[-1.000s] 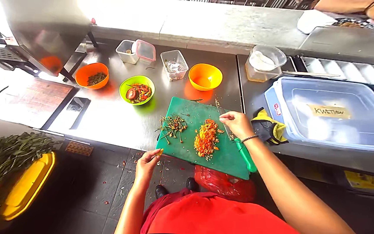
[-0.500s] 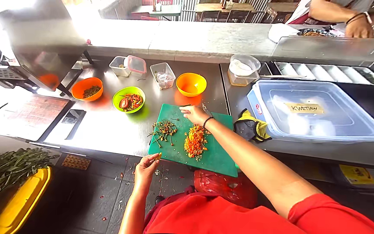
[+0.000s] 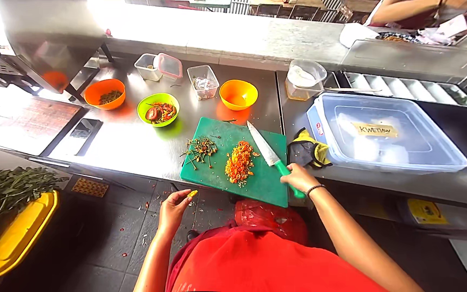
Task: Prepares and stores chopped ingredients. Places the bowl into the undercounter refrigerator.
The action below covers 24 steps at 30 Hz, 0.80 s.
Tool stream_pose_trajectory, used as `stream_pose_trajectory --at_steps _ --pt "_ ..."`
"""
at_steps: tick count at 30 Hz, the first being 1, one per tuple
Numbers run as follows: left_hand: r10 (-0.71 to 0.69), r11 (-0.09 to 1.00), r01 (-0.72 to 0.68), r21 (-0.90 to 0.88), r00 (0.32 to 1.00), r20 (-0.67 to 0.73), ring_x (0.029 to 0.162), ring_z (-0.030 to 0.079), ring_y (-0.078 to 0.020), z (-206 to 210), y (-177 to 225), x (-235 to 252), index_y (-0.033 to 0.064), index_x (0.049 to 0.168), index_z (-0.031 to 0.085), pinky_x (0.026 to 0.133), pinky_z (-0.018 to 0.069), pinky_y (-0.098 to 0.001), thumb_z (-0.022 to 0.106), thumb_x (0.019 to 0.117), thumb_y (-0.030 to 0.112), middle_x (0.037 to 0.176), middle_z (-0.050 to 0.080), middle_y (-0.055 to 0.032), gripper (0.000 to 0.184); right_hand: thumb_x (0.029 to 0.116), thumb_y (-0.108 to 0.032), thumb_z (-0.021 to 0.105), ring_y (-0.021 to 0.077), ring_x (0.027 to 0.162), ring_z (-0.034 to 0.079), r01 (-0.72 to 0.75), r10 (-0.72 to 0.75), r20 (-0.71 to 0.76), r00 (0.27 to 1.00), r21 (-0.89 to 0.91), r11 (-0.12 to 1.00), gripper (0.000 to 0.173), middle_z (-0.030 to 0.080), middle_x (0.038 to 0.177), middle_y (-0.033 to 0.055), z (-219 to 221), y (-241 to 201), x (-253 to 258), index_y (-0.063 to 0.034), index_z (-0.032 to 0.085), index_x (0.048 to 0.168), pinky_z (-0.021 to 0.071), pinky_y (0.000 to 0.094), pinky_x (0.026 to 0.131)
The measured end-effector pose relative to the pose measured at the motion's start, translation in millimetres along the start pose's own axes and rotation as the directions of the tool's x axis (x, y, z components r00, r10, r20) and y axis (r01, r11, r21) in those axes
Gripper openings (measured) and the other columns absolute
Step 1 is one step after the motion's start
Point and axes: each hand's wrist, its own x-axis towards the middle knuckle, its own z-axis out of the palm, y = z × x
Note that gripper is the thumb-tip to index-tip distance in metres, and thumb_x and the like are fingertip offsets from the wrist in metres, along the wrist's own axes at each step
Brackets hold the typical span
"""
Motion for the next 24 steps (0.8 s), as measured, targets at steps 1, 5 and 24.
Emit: stream_pose_trajectory --at_steps 1,5,24 --pt "0.013 1.0 -0.013 0.007 1.0 0.002 0.09 0.071 -0.0108 1 6 1 -0.0005 0.113 0.073 0.085 0.0592 -0.0273 0.073 0.091 -0.002 0.105 0.074 -0.008 0.023 0.0902 -0.006 0.076 0.0425 0.104 0.066 -0.004 0.006 -0.041 0.999 0.044 0.999 0.04 0.065 0.117 0.0302 -1 1 -7 0.0084 0.062 0.125 0.0513 0.0587 0.093" --pt "0.078 0.997 -0.078 0.018 0.996 -0.033 0.092 0.069 -0.0117 3 18 7 0.0008 0.118 0.072 0.085 0.0579 -0.028 0.071 0.0917 -0.003 0.112 0.07 -0.0088 0.026 0.0961 -0.002 0.07 0.0299 0.075 0.069 0.234 -0.227 -0.06 0.972 0.169 0.957 0.036 0.067 0.102 0.0225 2 27 -40 0.0027 0.056 0.129 0.0596 0.0467 0.07" --pt "0.198 0.96 -0.195 0.201 0.98 0.009 0.098 0.068 -0.0155 19 29 25 0.0029 0.116 0.075 0.087 0.0572 -0.0309 0.072 0.0931 0.001 0.116 0.07 -0.012 0.023 0.1104 -0.04 0.046 0.036 0.093 0.069 0.129 -0.094 0.239 0.966 -0.133 0.983 0.046 0.068 0.104 0.0232 56 3 -104 0.0005 0.059 0.129 0.0533 0.0527 0.088"
